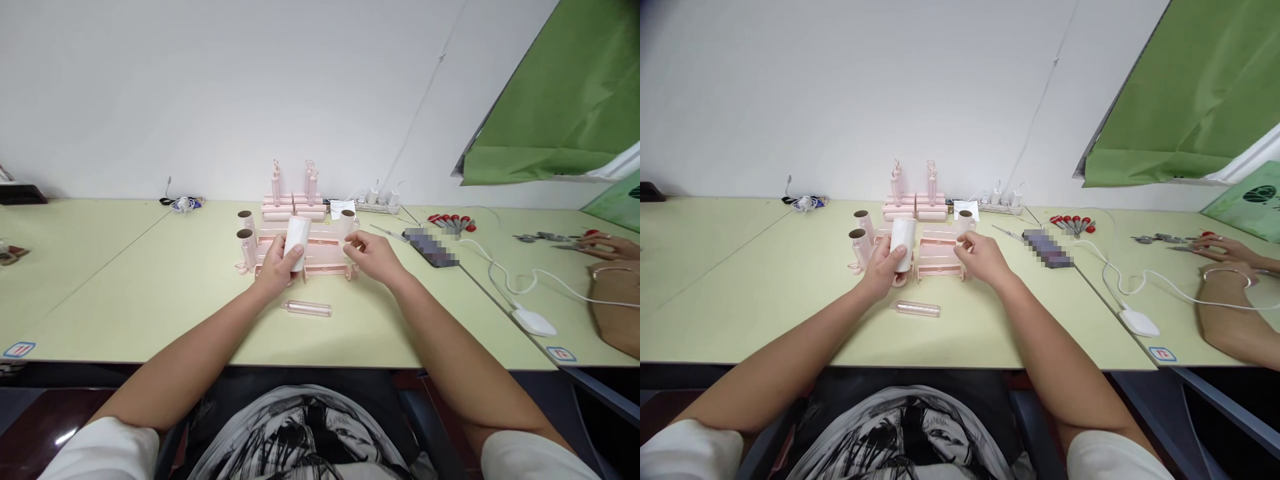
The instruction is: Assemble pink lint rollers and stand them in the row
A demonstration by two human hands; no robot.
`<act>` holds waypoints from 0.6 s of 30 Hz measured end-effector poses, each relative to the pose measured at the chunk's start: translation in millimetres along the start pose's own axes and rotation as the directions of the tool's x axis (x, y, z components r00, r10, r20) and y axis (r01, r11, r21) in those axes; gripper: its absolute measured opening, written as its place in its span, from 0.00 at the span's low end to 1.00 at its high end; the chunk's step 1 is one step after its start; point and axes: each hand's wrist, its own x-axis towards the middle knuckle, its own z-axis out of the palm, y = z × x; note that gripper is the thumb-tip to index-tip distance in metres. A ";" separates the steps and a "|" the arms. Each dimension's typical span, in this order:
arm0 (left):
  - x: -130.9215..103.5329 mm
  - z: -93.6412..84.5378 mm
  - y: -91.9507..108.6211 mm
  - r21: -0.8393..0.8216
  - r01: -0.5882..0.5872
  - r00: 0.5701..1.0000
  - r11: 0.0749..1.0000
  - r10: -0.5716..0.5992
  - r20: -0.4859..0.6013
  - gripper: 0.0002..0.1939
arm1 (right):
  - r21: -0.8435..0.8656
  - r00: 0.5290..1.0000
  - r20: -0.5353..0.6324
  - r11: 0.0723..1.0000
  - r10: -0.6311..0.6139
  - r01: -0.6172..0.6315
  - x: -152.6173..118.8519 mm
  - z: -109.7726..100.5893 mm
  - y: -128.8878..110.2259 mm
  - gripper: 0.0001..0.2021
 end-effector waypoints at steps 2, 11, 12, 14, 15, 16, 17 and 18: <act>0.6 -0.4 -0.1 -0.004 -0.001 1.000 1.000 0.001 -0.014 0.26 | -0.130 0.986 0.142 0.989 0.084 -0.065 -0.5 -1.5 -3.4 0.09; -0.4 2.9 1.8 -0.014 -0.051 0.999 0.999 0.050 -0.014 0.28 | -0.443 0.964 0.245 0.897 0.106 0.014 -2.9 7.2 -7.6 0.03; -0.3 3.1 1.7 -0.021 -0.052 0.999 0.998 0.052 -0.011 0.28 | -0.435 0.961 0.265 0.899 0.081 0.045 -2.8 8.1 -6.6 0.03; 0.0 3.1 1.4 -0.026 -0.058 0.998 0.998 0.058 -0.009 0.28 | -0.414 0.952 0.304 0.905 0.035 0.099 -3.1 9.7 -5.3 0.04; 0.1 3.0 1.3 -0.024 -0.064 0.998 0.998 0.063 -0.010 0.28 | -0.407 0.947 0.320 0.905 0.018 0.120 -3.6 10.4 -5.3 0.05; 0.2 2.9 1.1 -0.021 -0.068 0.998 0.997 0.068 -0.011 0.27 | -0.403 0.943 0.334 0.904 0.002 0.141 -4.4 11.2 -5.8 0.05; 0.3 2.7 0.9 -0.017 -0.071 0.997 0.997 0.071 -0.014 0.27 | -0.402 0.938 0.345 0.901 -0.013 0.161 -5.3 12.1 -6.7 0.06; 0.3 2.5 0.7 -0.016 -0.073 0.997 0.997 0.072 -0.016 0.27 | -0.404 0.934 0.357 0.897 -0.028 0.182 -6.5 13.3 -7.9 0.06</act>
